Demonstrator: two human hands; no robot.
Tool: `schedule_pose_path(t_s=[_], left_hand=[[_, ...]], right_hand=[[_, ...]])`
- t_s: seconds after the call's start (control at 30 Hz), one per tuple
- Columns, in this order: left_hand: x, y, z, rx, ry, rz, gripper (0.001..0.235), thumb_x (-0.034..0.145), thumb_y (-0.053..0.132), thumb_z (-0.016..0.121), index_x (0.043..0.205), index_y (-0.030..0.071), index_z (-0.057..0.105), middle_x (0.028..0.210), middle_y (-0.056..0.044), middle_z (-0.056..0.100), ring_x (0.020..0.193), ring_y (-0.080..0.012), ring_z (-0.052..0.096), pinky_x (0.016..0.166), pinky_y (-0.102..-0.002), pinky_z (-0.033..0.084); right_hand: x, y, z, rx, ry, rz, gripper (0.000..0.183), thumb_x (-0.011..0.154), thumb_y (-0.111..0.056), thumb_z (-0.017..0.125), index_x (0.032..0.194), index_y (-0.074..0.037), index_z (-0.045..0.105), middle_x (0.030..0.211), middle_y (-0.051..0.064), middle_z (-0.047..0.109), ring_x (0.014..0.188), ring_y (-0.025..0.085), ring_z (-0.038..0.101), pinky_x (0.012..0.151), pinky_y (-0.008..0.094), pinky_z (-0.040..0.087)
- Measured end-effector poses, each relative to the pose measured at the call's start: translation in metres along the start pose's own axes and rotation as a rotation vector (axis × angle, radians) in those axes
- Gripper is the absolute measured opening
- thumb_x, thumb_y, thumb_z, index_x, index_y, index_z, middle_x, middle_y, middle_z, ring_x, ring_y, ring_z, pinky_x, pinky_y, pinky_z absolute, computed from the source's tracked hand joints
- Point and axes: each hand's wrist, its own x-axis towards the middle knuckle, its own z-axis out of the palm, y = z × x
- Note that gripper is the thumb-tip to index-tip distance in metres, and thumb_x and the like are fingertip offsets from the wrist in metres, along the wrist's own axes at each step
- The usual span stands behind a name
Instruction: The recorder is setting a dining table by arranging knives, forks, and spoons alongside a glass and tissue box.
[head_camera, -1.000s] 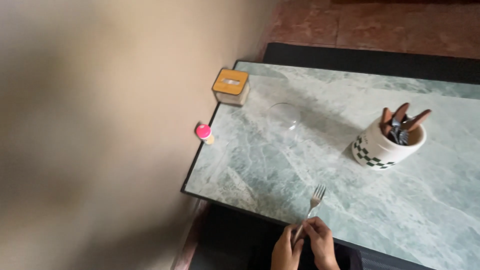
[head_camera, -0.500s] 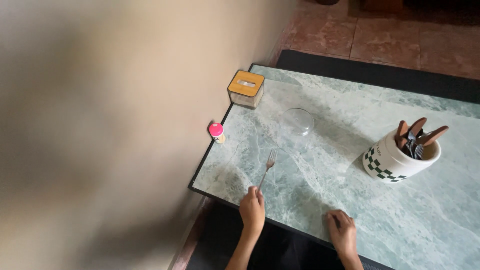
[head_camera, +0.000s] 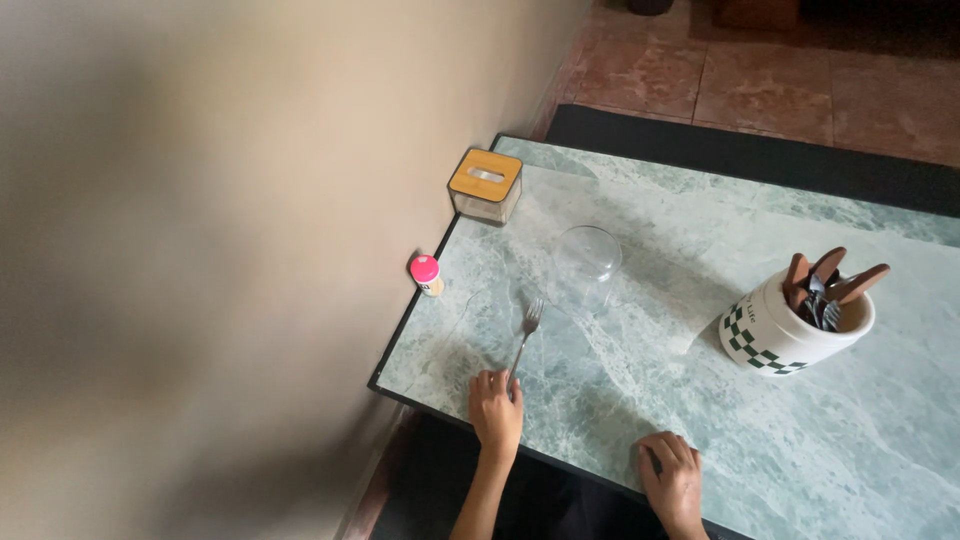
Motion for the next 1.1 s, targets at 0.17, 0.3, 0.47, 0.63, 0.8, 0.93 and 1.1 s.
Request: schedule_pose_path(t_s=[0.17, 0.3, 0.47, 0.63, 0.8, 0.93, 1.1], left_hand=[[0.004, 0.000, -0.002, 0.023, 0.012, -0.014, 0.025, 0.085, 0.020, 0.077, 0.104, 0.007, 0.067, 0.095, -0.010, 0.062, 0.093, -0.0307, 0.059, 0.081, -0.044, 0.052], [0.007, 0.005, -0.009, 0.050, -0.019, -0.047, 0.026, 0.082, 0.017, 0.076, 0.105, 0.010, 0.067, 0.098, -0.007, 0.064, 0.096, -0.0299, 0.059, 0.082, -0.046, 0.048], [0.006, 0.000, -0.003, 0.066, -0.030, -0.038, 0.024, 0.082, 0.016, 0.074, 0.104, 0.012, 0.066, 0.100, -0.007, 0.064, 0.101, -0.0300, 0.058, 0.085, -0.047, 0.046], [0.004, -0.002, -0.001, 0.052, -0.037, -0.046, 0.023, 0.081, 0.017, 0.074, 0.103, 0.015, 0.066, 0.101, -0.005, 0.064, 0.103, -0.0290, 0.058, 0.086, -0.047, 0.045], [0.005, -0.006, 0.004, 0.055, 0.038, -0.046, 0.029, 0.079, 0.024, 0.075, 0.105, 0.016, 0.068, 0.102, -0.005, 0.064, 0.102, -0.0319, 0.058, 0.083, -0.050, 0.044], [0.004, -0.010, 0.006, -0.016, 0.020, -0.049, 0.033, 0.080, 0.026, 0.074, 0.110, 0.015, 0.067, 0.104, -0.005, 0.065, 0.103, -0.0317, 0.058, 0.084, -0.050, 0.044], [0.003, -0.013, 0.009, 0.036, -0.011, -0.094, 0.028, 0.081, 0.026, 0.073, 0.107, 0.016, 0.068, 0.103, -0.004, 0.066, 0.103, -0.0310, 0.058, 0.088, -0.049, 0.044]], right_hand=[[0.003, -0.005, -0.002, -0.013, -0.020, 0.030, 0.012, 0.080, -0.008, 0.071, 0.091, -0.009, 0.070, 0.094, 0.004, 0.069, 0.094, 0.026, 0.065, 0.085, 0.040, 0.044], [0.003, -0.005, -0.002, -0.007, -0.017, 0.028, 0.013, 0.079, -0.008, 0.071, 0.092, -0.009, 0.071, 0.094, 0.004, 0.069, 0.094, 0.026, 0.065, 0.086, 0.040, 0.043], [0.003, -0.005, 0.001, 0.003, 0.003, 0.013, 0.012, 0.079, -0.009, 0.071, 0.091, -0.010, 0.070, 0.094, 0.004, 0.069, 0.094, 0.027, 0.065, 0.084, 0.040, 0.044], [0.007, 0.015, -0.001, 0.044, -0.013, 0.075, 0.011, 0.080, -0.006, 0.072, 0.090, -0.008, 0.071, 0.089, 0.006, 0.069, 0.085, 0.026, 0.066, 0.079, 0.040, 0.047], [0.071, 0.036, -0.065, 0.233, 0.209, 0.274, 0.022, 0.087, 0.016, 0.062, 0.103, 0.002, 0.069, 0.090, 0.008, 0.074, 0.076, 0.014, 0.065, 0.074, 0.031, 0.054], [0.170, 0.093, -0.131, -0.091, 0.456, 0.159, 0.003, 0.102, -0.003, 0.069, 0.104, -0.002, 0.068, 0.088, 0.012, 0.070, 0.076, 0.021, 0.063, 0.076, 0.036, 0.050], [0.263, 0.163, -0.167, -0.326, 0.439, 0.084, 0.044, 0.093, -0.017, 0.082, 0.128, 0.006, 0.068, 0.103, 0.023, 0.065, 0.079, 0.030, 0.064, 0.064, 0.037, 0.052]])
